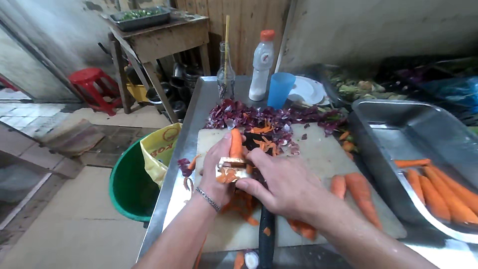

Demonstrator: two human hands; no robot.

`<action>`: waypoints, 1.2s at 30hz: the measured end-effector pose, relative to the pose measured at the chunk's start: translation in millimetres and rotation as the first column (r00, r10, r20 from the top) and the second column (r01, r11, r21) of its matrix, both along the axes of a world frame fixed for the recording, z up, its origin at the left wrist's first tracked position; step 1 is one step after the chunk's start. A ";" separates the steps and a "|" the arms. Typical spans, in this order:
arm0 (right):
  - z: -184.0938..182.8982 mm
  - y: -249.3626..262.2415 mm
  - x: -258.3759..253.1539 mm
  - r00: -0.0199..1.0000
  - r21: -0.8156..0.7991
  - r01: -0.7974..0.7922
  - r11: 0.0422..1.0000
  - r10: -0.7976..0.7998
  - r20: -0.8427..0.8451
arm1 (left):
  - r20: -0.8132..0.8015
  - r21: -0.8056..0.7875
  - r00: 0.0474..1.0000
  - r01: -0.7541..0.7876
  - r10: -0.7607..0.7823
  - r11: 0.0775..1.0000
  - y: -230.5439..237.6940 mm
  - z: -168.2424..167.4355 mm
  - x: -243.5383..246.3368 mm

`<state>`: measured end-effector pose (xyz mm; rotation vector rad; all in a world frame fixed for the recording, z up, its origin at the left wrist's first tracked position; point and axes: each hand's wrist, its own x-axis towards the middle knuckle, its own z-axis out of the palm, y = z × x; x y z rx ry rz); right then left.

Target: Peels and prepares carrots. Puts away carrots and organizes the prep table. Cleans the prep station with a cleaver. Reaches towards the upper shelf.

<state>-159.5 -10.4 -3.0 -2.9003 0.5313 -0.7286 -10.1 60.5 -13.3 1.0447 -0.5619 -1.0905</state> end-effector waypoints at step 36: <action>10.1 -70.1 -18.8 0.967 0.365 0.253 0.896 -0.247 -0.064 | 0.069 0.002 0.974 0.217 -0.217 0.976 -0.1 8.4 -8.9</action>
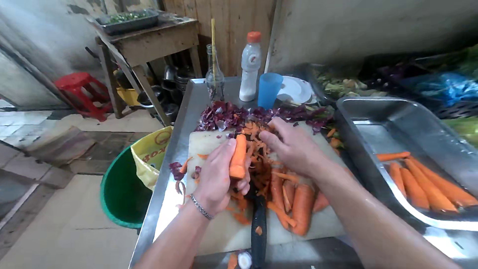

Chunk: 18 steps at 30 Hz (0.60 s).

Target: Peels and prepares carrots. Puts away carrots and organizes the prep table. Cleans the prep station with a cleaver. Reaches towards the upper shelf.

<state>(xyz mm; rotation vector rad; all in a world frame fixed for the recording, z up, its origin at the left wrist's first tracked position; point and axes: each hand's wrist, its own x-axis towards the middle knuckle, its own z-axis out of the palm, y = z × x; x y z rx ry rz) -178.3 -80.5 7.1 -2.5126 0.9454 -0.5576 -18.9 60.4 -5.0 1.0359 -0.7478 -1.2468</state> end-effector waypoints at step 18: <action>-5.6 22.9 4.6 0.995 -0.208 -0.104 0.973 0.102 -0.023 | -0.032 -0.027 0.998 -0.053 0.052 0.998 1.0 0.6 2.4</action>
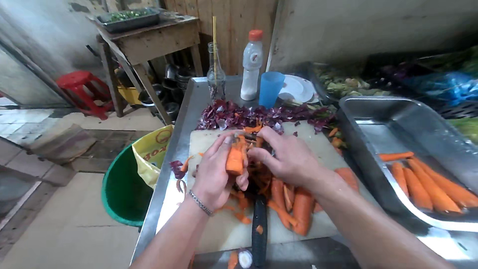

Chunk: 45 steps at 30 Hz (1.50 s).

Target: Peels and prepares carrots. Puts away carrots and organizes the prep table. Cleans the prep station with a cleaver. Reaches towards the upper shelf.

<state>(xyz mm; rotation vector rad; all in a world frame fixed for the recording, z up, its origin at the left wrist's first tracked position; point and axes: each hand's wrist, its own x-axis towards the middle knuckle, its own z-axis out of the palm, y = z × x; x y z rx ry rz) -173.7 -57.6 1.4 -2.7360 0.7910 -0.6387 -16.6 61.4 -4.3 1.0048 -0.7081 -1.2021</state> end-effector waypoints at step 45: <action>2.2 -11.6 -4.9 0.987 0.223 0.102 0.969 -0.127 0.098 | 0.233 -0.001 0.972 0.000 0.000 1.000 -1.0 -6.4 -2.0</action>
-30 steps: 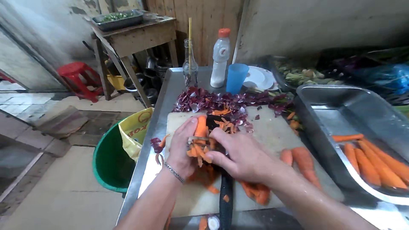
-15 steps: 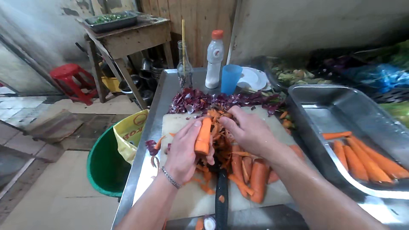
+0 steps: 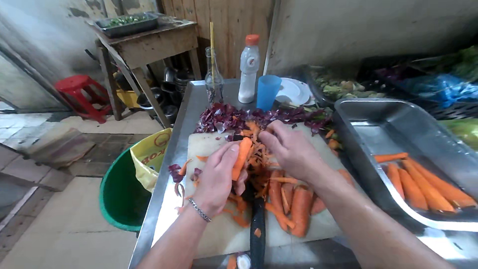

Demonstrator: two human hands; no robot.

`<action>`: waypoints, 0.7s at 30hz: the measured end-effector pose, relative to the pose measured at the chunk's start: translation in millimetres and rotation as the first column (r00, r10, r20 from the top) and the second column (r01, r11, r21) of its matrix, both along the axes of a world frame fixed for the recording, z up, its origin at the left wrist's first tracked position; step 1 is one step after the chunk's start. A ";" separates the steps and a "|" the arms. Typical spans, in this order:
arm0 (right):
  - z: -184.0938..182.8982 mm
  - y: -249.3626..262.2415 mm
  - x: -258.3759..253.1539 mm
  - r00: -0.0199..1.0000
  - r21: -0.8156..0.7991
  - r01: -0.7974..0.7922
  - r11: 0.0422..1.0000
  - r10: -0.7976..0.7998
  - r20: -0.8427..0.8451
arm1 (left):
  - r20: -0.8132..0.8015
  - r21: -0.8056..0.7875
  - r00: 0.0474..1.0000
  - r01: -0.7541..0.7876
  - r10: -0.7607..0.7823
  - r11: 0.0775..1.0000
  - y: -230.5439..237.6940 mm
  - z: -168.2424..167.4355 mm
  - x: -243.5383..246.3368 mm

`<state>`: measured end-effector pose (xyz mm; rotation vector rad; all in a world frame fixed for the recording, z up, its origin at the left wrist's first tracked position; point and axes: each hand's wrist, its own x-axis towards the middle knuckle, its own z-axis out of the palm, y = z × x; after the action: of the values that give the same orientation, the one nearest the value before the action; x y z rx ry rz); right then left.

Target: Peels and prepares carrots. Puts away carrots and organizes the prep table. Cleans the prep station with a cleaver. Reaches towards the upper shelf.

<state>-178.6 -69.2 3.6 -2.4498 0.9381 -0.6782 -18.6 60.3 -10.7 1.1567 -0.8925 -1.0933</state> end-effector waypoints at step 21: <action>7.1 10.1 -7.1 0.967 -0.012 -0.220 0.976 0.219 0.133 | 0.397 -0.211 0.911 -0.026 0.110 0.977 -1.8 -6.7 5.2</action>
<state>-185.7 -59.0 10.8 -2.4237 0.6047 -0.7498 -13.4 58.6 -17.4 1.2557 -1.2467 -0.6916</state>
